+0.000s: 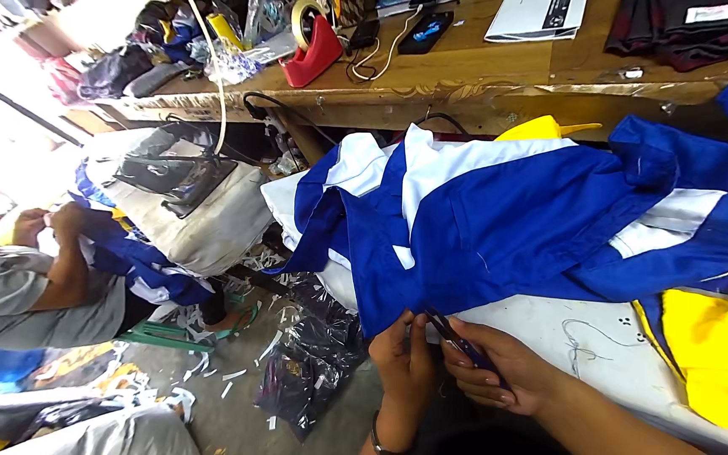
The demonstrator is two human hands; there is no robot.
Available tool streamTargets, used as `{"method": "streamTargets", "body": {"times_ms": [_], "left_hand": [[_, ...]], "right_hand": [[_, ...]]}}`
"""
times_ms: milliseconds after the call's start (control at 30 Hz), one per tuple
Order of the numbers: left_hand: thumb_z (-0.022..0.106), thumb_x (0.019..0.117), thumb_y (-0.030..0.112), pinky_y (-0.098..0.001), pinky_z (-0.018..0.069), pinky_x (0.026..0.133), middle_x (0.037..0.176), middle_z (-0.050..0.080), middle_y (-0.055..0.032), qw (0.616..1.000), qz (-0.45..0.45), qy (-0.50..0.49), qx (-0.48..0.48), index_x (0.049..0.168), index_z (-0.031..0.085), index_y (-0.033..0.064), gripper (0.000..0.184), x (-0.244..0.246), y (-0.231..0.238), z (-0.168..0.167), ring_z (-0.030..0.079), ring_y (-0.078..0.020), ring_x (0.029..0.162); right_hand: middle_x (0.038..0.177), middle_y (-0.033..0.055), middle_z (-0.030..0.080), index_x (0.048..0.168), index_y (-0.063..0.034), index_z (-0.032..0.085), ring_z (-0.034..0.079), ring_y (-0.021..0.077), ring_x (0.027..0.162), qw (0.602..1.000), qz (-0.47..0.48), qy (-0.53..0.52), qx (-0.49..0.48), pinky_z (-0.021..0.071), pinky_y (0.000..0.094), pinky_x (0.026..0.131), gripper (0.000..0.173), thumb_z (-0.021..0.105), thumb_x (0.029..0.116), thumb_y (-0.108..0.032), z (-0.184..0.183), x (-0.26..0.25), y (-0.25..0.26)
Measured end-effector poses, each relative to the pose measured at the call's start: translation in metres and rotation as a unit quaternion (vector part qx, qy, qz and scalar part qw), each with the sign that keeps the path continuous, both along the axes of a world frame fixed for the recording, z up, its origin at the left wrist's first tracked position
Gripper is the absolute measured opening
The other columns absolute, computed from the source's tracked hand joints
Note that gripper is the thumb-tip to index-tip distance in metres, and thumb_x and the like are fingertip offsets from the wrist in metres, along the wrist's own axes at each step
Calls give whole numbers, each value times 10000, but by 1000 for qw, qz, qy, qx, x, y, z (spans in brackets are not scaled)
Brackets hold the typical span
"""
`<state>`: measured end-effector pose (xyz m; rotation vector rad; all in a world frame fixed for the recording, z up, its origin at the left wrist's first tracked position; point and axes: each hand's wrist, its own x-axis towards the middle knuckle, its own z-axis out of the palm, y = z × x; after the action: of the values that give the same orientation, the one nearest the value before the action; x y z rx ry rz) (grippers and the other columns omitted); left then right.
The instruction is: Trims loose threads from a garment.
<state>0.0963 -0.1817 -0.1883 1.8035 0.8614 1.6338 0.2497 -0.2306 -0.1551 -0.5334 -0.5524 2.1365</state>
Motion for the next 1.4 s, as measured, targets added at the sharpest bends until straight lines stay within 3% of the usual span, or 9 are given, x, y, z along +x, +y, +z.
{"method": "streamTargets", "body": {"times_ms": [100,167,300,500,667,767,900,1067,1400], "left_hand": [[576,1013,108,-158,562,734,799,700,34,999,3,29,-19,885,694,-9,210,-3,0,8,657,31,765],[567,1009,89,-151,562,726,785,696,26,999,14,38,-22,878,686,-25,211,-3,-2,10,658,32,752],[559,1004,69,-166,574,771,821,714,22,1000,14,15,-24,899,684,-39,195,1,-5,7,677,20,794],[556,997,51,-172,580,766,820,725,0,999,14,33,-16,896,684,-43,188,-3,-6,3,692,6,799],[562,996,51,-179,583,770,815,725,0,999,20,25,-14,897,680,-43,181,-3,-6,-4,696,0,801],[566,1011,77,-177,583,762,825,729,26,999,3,2,-41,895,688,-16,193,-3,-6,-1,696,5,801],[569,1024,114,-185,584,794,864,736,59,997,-30,-37,-59,919,704,26,193,-2,-8,6,698,8,844],[620,1016,226,-218,594,837,932,748,75,992,-67,-76,-80,989,713,69,184,1,-10,11,709,-11,892],[663,935,14,-238,605,818,884,759,29,969,-81,-168,-163,957,708,37,54,9,-13,17,723,-44,830]], "right_hand": [[552,-135,400,714,-192,540,348,-62,439,929,-138,-298,170,274,116,415,392,549,1047,-399,-5,-5,1],[558,-132,393,701,-185,535,353,-51,469,879,-185,-382,217,275,142,447,407,592,1022,-429,-8,-7,2],[540,-117,417,748,-183,577,378,-52,382,995,-32,-92,30,322,108,351,401,522,1042,-451,0,-2,3],[542,-134,449,677,-191,560,381,-69,415,945,-135,-262,140,293,107,378,368,589,1031,-288,-1,-7,3],[542,-92,465,680,-153,595,369,-35,391,970,-83,-221,53,275,126,355,397,557,1050,-292,-2,-5,8],[547,-105,454,681,-160,581,366,-47,405,964,-98,-234,76,270,115,368,385,561,1050,-267,-1,-7,8],[576,-137,452,737,-211,576,390,-66,428,968,-77,-206,123,301,100,381,364,541,1046,-400,-2,-3,5],[571,-143,455,737,-199,595,392,-77,434,961,-119,-208,137,309,91,393,354,546,1059,-337,-1,-8,2],[530,-151,359,668,-219,514,316,-72,418,964,-123,-205,115,259,104,395,437,481,1083,-352,-6,-17,2]]}}
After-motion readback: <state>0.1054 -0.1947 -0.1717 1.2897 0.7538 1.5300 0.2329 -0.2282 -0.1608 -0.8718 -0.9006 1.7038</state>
